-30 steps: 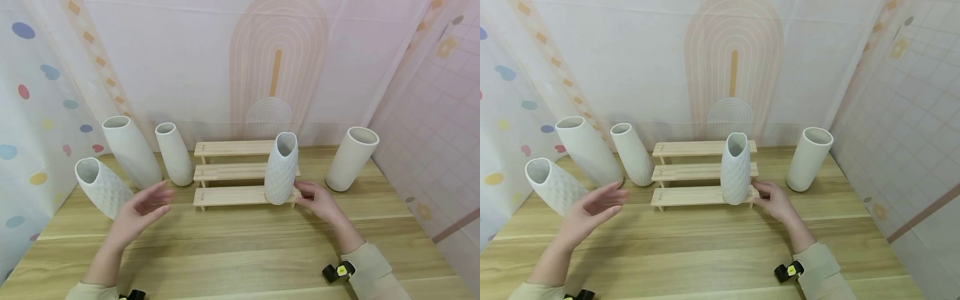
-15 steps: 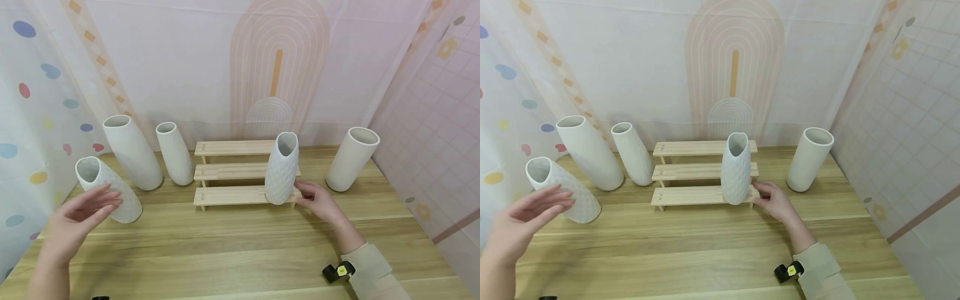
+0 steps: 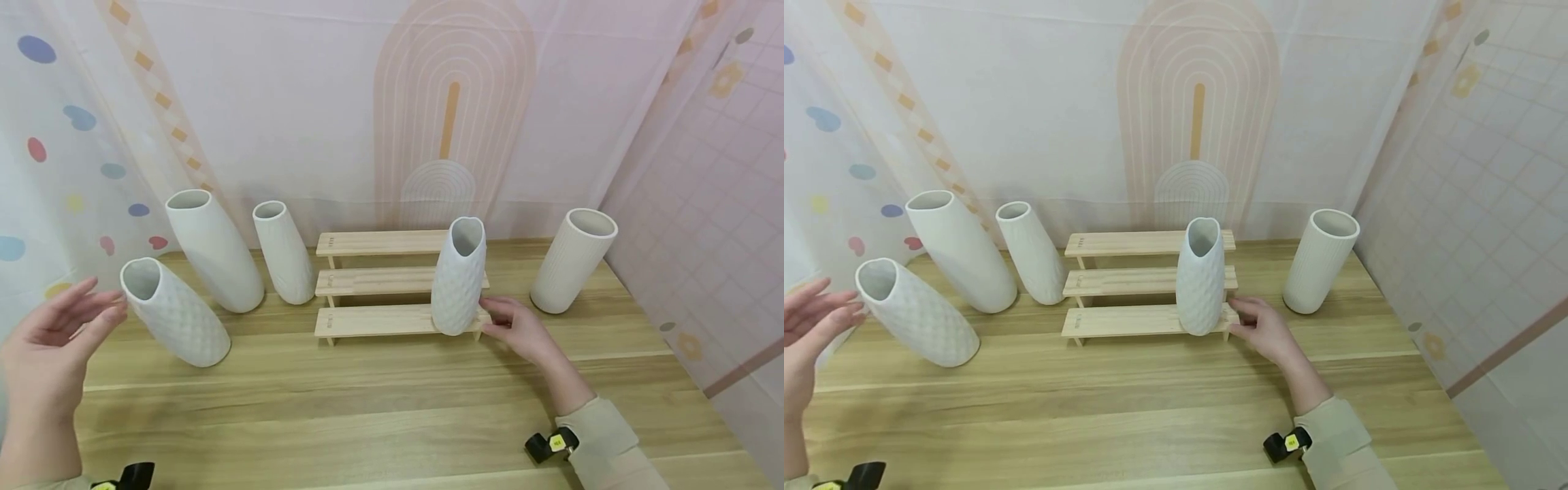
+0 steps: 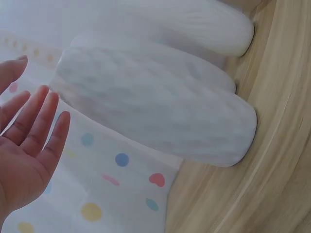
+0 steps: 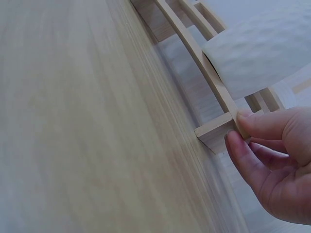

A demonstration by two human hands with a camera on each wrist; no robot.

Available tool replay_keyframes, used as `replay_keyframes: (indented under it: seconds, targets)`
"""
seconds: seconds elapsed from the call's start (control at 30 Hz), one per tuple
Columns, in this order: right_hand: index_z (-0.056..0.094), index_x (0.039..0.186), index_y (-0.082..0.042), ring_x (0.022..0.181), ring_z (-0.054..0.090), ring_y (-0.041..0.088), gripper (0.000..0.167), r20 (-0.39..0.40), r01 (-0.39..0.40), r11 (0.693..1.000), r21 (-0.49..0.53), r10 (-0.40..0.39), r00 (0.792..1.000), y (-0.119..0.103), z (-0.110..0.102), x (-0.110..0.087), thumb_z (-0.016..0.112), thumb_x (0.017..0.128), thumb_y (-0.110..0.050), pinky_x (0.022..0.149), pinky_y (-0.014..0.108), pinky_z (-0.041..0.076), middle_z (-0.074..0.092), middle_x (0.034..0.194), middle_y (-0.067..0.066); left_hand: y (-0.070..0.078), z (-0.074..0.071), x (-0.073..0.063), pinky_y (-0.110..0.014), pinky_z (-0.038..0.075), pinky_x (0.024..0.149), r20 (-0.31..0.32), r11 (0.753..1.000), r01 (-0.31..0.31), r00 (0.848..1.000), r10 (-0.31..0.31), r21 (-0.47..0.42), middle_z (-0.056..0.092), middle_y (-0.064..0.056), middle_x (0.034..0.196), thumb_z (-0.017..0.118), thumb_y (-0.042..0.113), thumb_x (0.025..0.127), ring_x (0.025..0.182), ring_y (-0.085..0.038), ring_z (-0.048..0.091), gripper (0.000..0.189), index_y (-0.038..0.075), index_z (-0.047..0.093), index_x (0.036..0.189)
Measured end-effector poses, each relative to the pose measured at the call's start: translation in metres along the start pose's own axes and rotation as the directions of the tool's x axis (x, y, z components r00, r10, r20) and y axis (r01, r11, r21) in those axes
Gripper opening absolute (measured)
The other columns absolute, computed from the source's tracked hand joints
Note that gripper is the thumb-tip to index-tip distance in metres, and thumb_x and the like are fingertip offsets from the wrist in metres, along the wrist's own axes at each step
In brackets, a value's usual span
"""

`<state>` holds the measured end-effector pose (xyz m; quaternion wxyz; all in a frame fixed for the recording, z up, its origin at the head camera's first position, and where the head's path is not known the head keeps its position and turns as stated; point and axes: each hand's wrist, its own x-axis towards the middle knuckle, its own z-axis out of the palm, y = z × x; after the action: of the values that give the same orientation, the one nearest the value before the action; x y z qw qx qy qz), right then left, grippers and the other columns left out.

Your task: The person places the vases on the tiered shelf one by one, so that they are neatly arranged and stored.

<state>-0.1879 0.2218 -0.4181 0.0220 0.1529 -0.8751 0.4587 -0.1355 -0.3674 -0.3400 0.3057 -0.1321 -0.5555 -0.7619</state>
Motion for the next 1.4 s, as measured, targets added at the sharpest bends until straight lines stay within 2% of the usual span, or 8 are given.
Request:
replay_keyframes:
  seconds: [0.07,0.13,0.27,0.47,0.7,0.83,1.1,1.4]
  targets:
    - [0.056,0.132,0.011,0.108,0.059,0.038,0.045,-0.002,0.004,1.0,0.0,-0.004,1.0,0.001,0.0,0.0,0.07,0.091,-0.002,0.09,0.048,0.051,0.053,0.133,0.028,-0.001,0.0,0.004,-0.024,0.056,0.08,-0.038,0.999,0.014,0.999,-0.012,0.047,0.073,-0.018,0.099,0.053,-0.035,0.079,0.089,-0.021,0.071,0.048,-0.023,0.051,0.126]
    - [0.056,0.132,0.011,0.108,0.06,0.037,0.045,-0.004,0.006,1.0,-0.001,-0.006,1.0,0.001,0.0,0.0,0.07,0.091,-0.002,0.089,0.048,0.052,0.054,0.133,0.028,-0.002,0.0,0.007,-0.022,0.055,0.08,-0.031,0.998,0.024,0.999,-0.022,0.059,0.073,-0.016,0.101,0.053,-0.036,0.077,0.091,-0.02,0.07,0.051,-0.021,0.052,0.127]
    - [0.056,0.131,0.011,0.107,0.06,0.036,0.045,-0.005,0.01,1.0,-0.007,-0.01,1.0,0.002,0.0,0.0,0.07,0.091,-0.002,0.088,0.046,0.052,0.054,0.132,0.028,-0.007,-0.003,0.013,-0.018,0.052,0.084,0.068,0.991,0.063,0.995,-0.072,0.117,0.071,-0.009,0.109,0.053,-0.037,0.077,0.1,-0.014,0.067,0.062,-0.014,0.05,0.135]
    - [0.056,0.132,0.011,0.108,0.06,0.037,0.045,-0.005,0.009,1.0,-0.009,-0.009,1.0,0.003,0.001,0.001,0.07,0.091,-0.002,0.089,0.046,0.052,0.054,0.133,0.028,-0.019,-0.007,0.018,-0.014,0.049,0.087,0.218,0.986,0.11,0.966,-0.136,0.126,0.066,-0.004,0.122,0.052,-0.037,0.078,0.11,-0.009,0.062,0.076,-0.002,0.044,0.145]
    - [0.056,0.132,0.011,0.108,0.059,0.037,0.045,-0.005,0.008,1.0,-0.011,-0.008,1.0,0.003,0.001,0.001,0.071,0.091,-0.003,0.089,0.047,0.052,0.054,0.133,0.028,-0.026,-0.003,0.021,-0.015,0.049,0.088,0.304,0.974,0.096,0.94,-0.156,0.203,0.066,-0.003,0.121,0.053,-0.039,0.074,0.106,-0.011,0.061,0.077,-0.008,0.043,0.143]
    - [0.056,0.132,0.011,0.107,0.06,0.036,0.045,-0.01,0.007,1.0,-0.006,-0.007,1.0,0.004,0.001,0.001,0.071,0.091,-0.003,0.088,0.046,0.052,0.054,0.133,0.027,-0.027,-0.002,0.019,-0.015,0.05,0.085,0.296,0.972,0.103,0.941,-0.163,0.21,0.066,-0.003,0.118,0.055,-0.038,0.074,0.102,-0.01,0.062,0.075,-0.008,0.045,0.142]
    - [0.057,0.132,0.01,0.105,0.06,0.035,0.045,-0.011,0.006,1.0,-0.017,-0.006,1.0,0.003,0.0,0.001,0.071,0.091,-0.004,0.088,0.046,0.052,0.054,0.132,0.027,-0.026,0.002,0.017,-0.013,0.051,0.081,0.194,0.964,0.115,0.967,-0.164,0.239,0.068,-0.002,0.115,0.061,-0.034,0.073,0.099,-0.007,0.065,0.073,-0.004,0.052,0.138]
    - [0.057,0.131,0.01,0.105,0.061,0.035,0.045,-0.012,0.011,1.0,-0.023,-0.011,1.0,0.003,0.001,0.001,0.071,0.09,-0.003,0.087,0.045,0.052,0.055,0.131,0.027,-0.019,0.021,0.015,-0.013,0.051,0.08,0.152,0.957,0.108,0.976,-0.153,0.271,0.069,-0.003,0.112,0.067,-0.032,0.071,0.097,-0.01,0.065,0.071,-0.005,0.055,0.136]
